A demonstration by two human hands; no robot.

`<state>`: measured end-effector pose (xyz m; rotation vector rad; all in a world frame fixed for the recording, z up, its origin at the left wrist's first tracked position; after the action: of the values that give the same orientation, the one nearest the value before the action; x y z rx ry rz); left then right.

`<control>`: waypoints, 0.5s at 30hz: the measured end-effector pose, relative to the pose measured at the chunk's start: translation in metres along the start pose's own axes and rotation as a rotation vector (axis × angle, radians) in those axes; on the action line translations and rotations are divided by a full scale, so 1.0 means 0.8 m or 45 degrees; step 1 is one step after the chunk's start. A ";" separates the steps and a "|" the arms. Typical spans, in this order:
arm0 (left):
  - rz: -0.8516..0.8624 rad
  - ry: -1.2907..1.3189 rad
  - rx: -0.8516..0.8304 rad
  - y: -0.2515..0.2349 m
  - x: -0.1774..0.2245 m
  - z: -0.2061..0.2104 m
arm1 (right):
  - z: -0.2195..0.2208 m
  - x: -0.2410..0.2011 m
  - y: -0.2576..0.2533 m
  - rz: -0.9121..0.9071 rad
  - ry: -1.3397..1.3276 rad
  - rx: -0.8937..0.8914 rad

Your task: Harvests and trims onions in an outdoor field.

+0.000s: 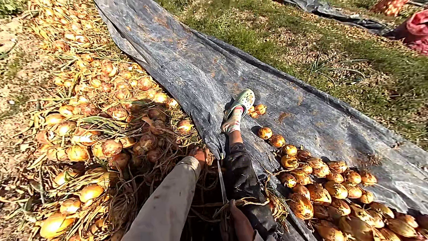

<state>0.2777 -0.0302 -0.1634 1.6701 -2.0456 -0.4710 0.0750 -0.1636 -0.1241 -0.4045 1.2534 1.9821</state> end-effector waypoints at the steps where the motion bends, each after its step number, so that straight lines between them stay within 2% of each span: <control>1: -0.075 0.016 -0.035 0.003 -0.005 0.004 | 0.001 0.001 -0.001 0.010 0.024 0.004; 7: -0.250 -0.127 -0.115 0.044 0.003 0.017 | 0.007 0.006 -0.010 0.086 0.210 -0.005; 9: -0.356 -0.033 -0.057 0.062 -0.008 0.022 | 0.013 0.005 -0.011 0.136 0.265 -0.006; 12: -0.581 0.225 0.073 0.103 -0.054 0.042 | 0.015 0.006 -0.011 0.162 0.287 -0.004; 15: -0.643 0.464 0.108 0.144 -0.097 0.089 | 0.018 0.003 -0.009 0.172 0.287 -0.018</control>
<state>0.1567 0.0678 -0.1718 2.1460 -1.3987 -0.2126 0.0804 -0.1480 -0.1232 -0.5766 1.4400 2.1049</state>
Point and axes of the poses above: each hand's wrist, its own y-axis away from the middle knuckle, its own z-axis out of the palm, x = y × z, the point moved 8 cm from there along -y, towards the middle knuckle, and after that the axes turned 9 degrees about -y, right-handed, at the moved point
